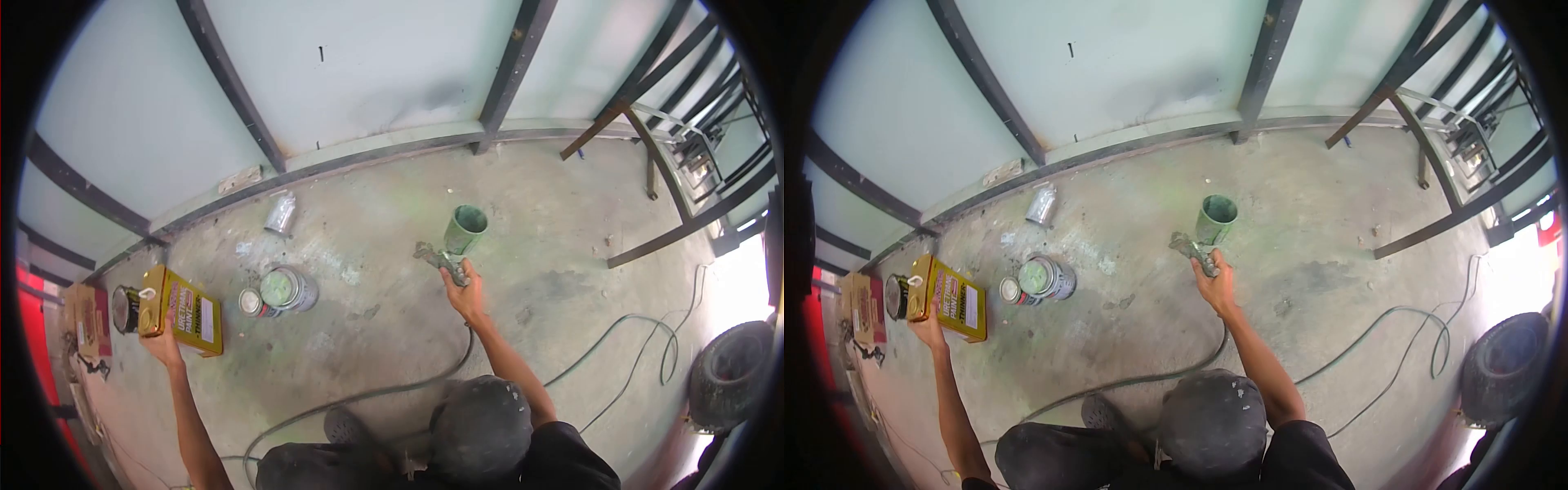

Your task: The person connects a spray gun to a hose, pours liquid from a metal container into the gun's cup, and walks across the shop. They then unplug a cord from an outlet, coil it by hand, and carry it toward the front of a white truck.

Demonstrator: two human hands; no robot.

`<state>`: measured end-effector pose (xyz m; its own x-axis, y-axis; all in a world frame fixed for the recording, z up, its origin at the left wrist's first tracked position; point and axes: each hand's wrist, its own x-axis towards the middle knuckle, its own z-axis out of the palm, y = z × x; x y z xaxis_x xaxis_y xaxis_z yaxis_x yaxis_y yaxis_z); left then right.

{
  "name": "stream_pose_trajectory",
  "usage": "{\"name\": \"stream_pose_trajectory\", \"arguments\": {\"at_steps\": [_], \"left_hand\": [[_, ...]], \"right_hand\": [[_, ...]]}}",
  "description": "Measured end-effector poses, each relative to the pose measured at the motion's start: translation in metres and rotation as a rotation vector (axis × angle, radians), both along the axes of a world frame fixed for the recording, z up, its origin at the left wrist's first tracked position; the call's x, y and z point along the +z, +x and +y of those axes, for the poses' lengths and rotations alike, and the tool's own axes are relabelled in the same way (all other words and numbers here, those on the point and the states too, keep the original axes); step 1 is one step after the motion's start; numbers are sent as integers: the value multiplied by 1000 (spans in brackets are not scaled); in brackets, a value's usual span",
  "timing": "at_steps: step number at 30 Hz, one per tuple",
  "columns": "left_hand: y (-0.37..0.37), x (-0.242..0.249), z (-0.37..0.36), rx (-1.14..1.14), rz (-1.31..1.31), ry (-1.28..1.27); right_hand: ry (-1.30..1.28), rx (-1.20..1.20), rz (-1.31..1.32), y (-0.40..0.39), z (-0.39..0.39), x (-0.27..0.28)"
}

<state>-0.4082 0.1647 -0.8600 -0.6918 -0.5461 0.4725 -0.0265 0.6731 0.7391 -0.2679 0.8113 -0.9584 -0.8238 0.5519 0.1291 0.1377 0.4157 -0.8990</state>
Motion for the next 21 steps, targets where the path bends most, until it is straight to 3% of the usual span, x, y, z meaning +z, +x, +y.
{"name": "stream_pose_trajectory", "arguments": {"at_steps": [4,7,10,15,18,21], "left_hand": [[4,-22,16,69,44,14],[17,-24,24,4,72,205],[37,-50,14,14,35,3],[46,-53,20,1,31,128],[44,-63,21,44,64,58],[55,-71,17,-38,-105,279]], "right_hand": [[13,13,-7,-14,3,-30],[19,-31,-43,-22,4,-43],[71,-126,-27,-22,3,-45],[31,-147,-120,-24,-4,-47],[81,-120,-103,-27,-2,-51],[-1,-89,-118,-25,-4,-49]]}}
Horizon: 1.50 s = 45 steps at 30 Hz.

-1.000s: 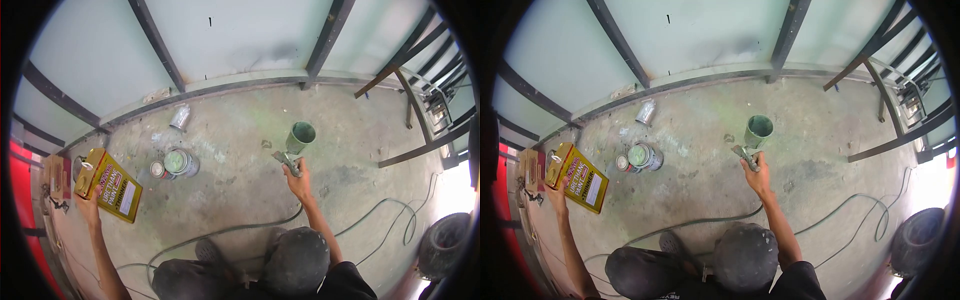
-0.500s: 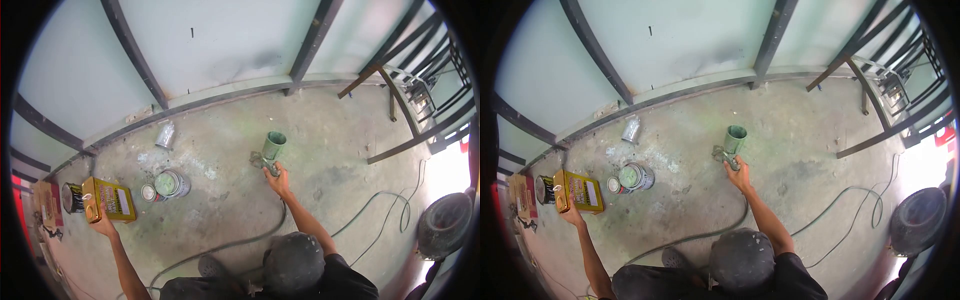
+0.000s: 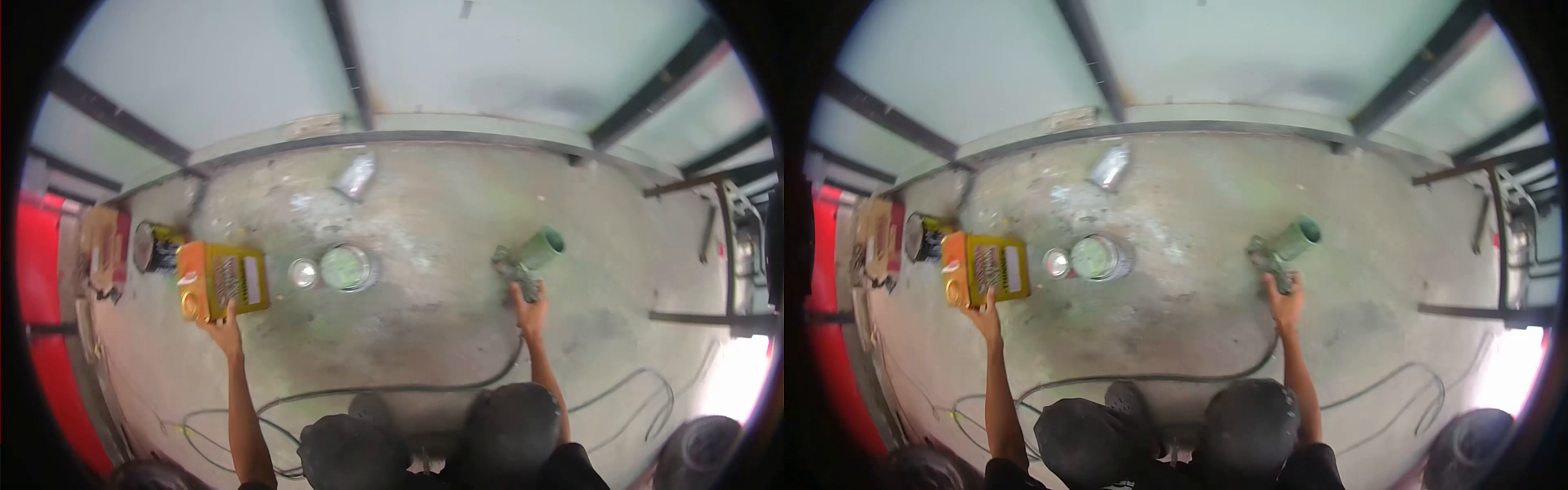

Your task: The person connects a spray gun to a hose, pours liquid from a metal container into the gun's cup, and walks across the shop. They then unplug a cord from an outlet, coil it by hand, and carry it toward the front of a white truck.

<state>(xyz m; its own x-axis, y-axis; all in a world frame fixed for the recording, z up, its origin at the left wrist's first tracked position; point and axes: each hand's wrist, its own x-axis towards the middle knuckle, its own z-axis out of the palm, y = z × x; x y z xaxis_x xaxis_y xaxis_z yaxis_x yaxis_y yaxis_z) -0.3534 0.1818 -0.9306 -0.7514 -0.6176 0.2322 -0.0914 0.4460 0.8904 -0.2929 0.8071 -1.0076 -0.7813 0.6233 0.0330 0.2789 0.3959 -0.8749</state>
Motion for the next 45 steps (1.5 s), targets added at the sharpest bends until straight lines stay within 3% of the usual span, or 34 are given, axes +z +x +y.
{"name": "stream_pose_trajectory", "arguments": {"at_steps": [2,3,4,5,6,7,8,9,10,11,12,13,14,15,16,17,18,19,20,21,22,25,28,31,32,34,37,38,40,42,45], "left_hand": [[22,-9,-9,0,-213,-22],[36,-6,-5,19,-380,-97],[53,-8,-11,2,-553,44],[73,-15,-29,-144,-740,-94],[88,14,-16,-299,-993,-217],[118,-14,-59,-591,-1009,-18],[126,35,-32,-807,-1160,104],[145,49,-31,-970,-1219,142],[156,98,2,-857,-1332,223],[174,127,13,-975,-1252,0],[186,172,35,-1014,-1130,-103],[215,168,17,-1150,-935,-168],[222,207,32,-1226,-921,-224],[218,266,63,-1029,-1344,15],[228,303,78,-706,-1475,417],[232,344,89,-626,-1495,551],[232,402,115,-638,-1508,510],[245,426,123,-556,-1562,533],[263,463,138,-698,-1624,477],[281,458,134,-896,-1770,557],[295,523,176,-1009,-1607,384],[329,569,221,-1252,-1566,201],[334,575,263,-1349,-1580,15],[334,566,320,-1401,-1576,-187],[333,562,343,-1408,-1573,-252],[332,552,389,-1389,-1566,-380],[325,550,480,-1346,-1534,-563],[324,558,515,-1367,-1512,-581],[306,531,593,-1666,-1472,-478],[310,550,676,-1752,-1260,-491],[342,613,788,-1538,-1304,-176]], "right_hand": [[122,-14,-88,18,13,-22],[203,8,-242,27,15,-1],[269,36,-398,30,15,21],[288,97,-415,33,19,36],[301,170,-429,37,23,48],[303,160,-455,44,24,64],[301,162,-478,52,22,79],[293,167,-494,61,22,96],[231,155,-516,75,23,111],[169,144,-534,93,20,128],[107,131,-549,112,17,148],[-25,110,-616,135,13,175],[-158,87,-677,162,7,206],[-206,97,-763,193,-2,244],[-256,105,-846,228,-11,283],[-309,111,-925,263,-19,323],[-293,165,-921,298,-27,371],[-394,139,-917,337,-35,403],[-493,108,-906,373,-40,432],[-891,-97,-829,400,-48,467],[-1280,-289,-703,422,-48,500],[-1458,-241,-712,453,-31,595],[-1124,-242,-905,457,14,715],[-1064,-165,-975,530,43,668],[-862,-57,-1000,552,49,636],[-561,208,-996,575,88,651],[-577,317,-851,608,141,672],[-571,239,-765,624,147,677],[-640,164,-680,654,160,676],[-718,102,-645,681,175,671],[-823,11,-599,712,196,658]]}}
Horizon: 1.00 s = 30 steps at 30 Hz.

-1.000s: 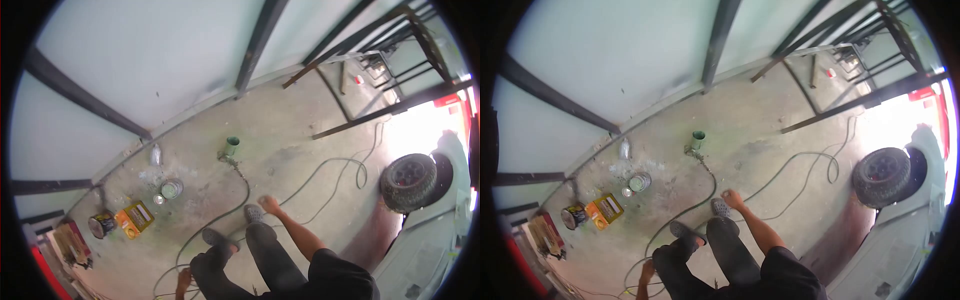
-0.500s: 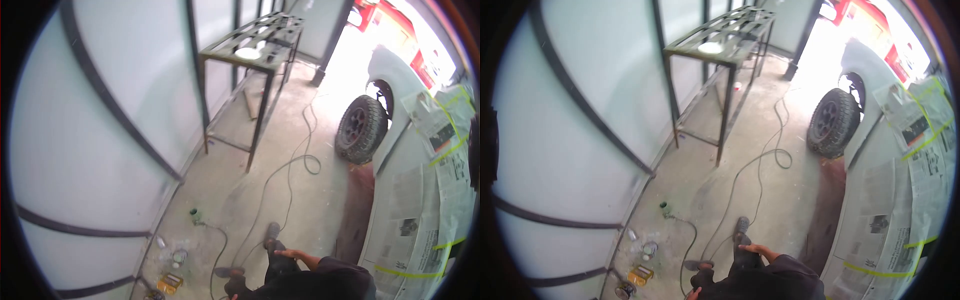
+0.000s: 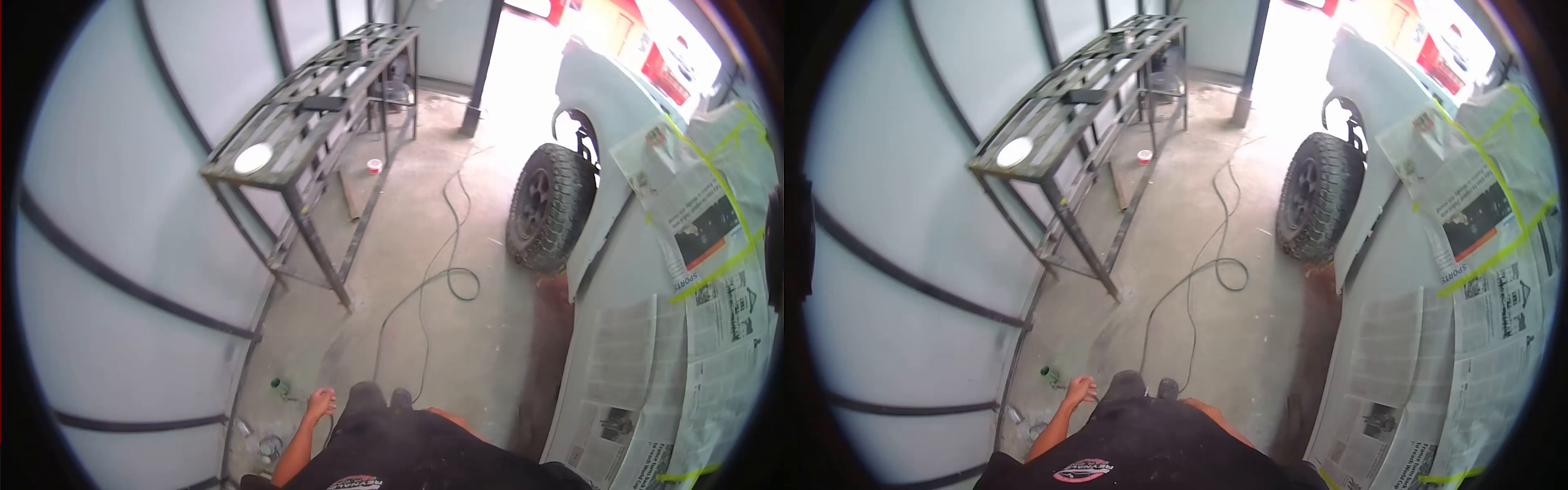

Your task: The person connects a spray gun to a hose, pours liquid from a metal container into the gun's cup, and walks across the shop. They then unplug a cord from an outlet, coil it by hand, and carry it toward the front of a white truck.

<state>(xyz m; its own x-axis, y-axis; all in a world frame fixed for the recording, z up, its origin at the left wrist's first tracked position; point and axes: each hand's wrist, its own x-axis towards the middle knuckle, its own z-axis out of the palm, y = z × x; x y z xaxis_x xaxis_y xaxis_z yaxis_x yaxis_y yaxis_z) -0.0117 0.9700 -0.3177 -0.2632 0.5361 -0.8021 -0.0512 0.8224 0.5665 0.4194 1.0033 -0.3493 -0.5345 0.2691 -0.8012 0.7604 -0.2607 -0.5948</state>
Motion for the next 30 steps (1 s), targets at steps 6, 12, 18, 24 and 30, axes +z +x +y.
{"name": "stream_pose_trajectory", "arguments": {"at_steps": [6,12,18,24,30], "left_hand": [[24,-29,95,-557,151,7],[19,-64,206,-766,327,-260],[68,-89,489,-567,343,-241],[212,-32,861,-456,44,157],[341,-23,1108,-446,23,221]], "right_hand": [[-107,-191,9,34,85,-24],[-90,-299,0,60,271,-74],[437,-919,-224,152,518,-50],[312,-1636,-18,245,713,-12],[111,-1448,-398,327,846,-79]]}}
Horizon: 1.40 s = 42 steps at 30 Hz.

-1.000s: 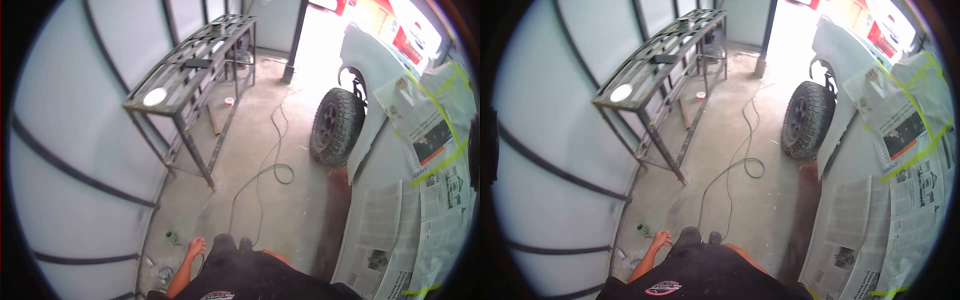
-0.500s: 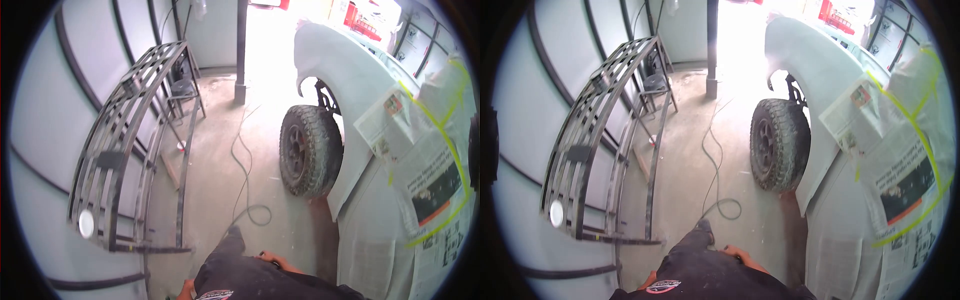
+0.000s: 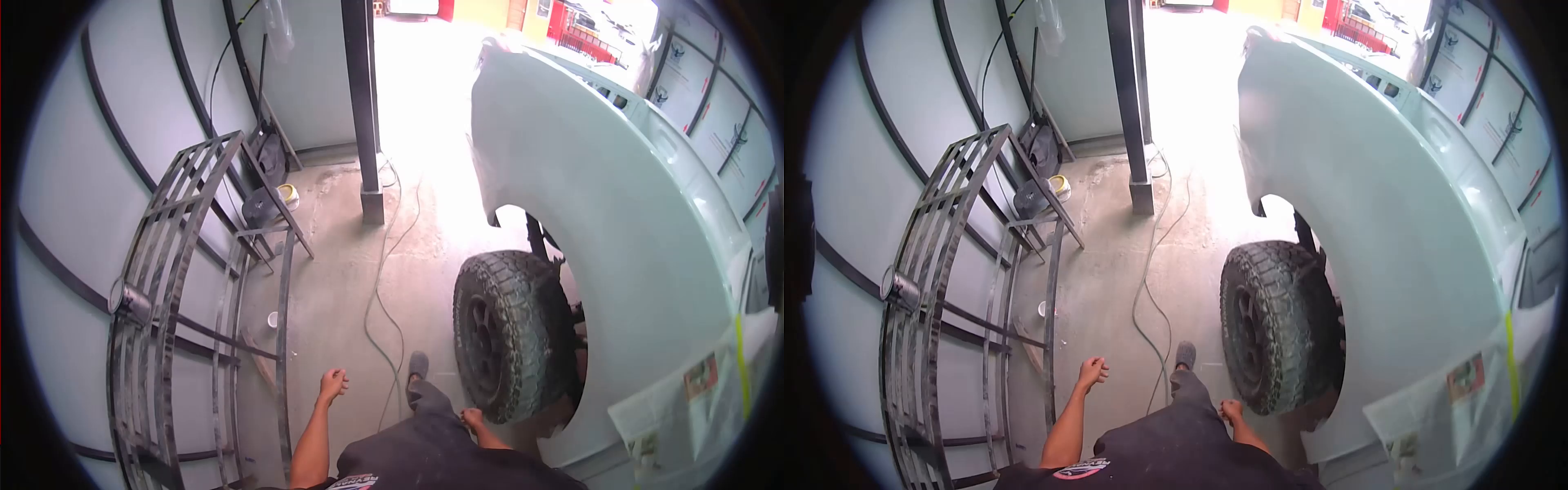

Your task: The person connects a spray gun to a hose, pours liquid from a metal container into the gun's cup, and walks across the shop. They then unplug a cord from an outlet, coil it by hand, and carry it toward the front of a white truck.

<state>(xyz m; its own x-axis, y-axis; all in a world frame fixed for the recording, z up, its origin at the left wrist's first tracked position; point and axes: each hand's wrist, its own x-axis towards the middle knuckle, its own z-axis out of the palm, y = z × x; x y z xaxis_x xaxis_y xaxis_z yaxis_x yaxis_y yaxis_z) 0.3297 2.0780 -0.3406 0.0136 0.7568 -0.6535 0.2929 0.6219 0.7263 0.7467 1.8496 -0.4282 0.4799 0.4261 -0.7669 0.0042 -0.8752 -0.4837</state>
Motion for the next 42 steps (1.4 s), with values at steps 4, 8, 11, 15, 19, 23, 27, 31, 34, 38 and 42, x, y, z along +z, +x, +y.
{"name": "stream_pose_trajectory", "arguments": {"at_steps": [4,8,11,15,19,23,27,31,34,38,42], "left_hand": [[31,-23,66,47,50,-244],[26,-90,103,-286,344,-93],[40,-71,150,-65,318,-371],[69,-79,275,64,286,-527],[112,-106,502,255,308,-555],[218,-43,763,131,91,-284],[367,38,972,-272,-78,53],[476,47,1124,-446,-264,66],[535,44,1229,-431,-392,-84],[566,46,1379,-213,-282,-82],[570,61,1515,183,-369,-6]], "right_hand": [[60,210,-70,79,91,-100],[-83,309,-81,99,281,42],[-37,190,182,128,423,11],[3,478,275,147,626,-9],[44,582,225,140,817,15],[176,669,174,181,983,30],[283,346,86,232,1149,7],[193,356,70,285,1296,5],[144,783,-257,337,1402,-42],[280,779,-157,414,1598,-20],[343,677,-37,470,1797,40]]}}
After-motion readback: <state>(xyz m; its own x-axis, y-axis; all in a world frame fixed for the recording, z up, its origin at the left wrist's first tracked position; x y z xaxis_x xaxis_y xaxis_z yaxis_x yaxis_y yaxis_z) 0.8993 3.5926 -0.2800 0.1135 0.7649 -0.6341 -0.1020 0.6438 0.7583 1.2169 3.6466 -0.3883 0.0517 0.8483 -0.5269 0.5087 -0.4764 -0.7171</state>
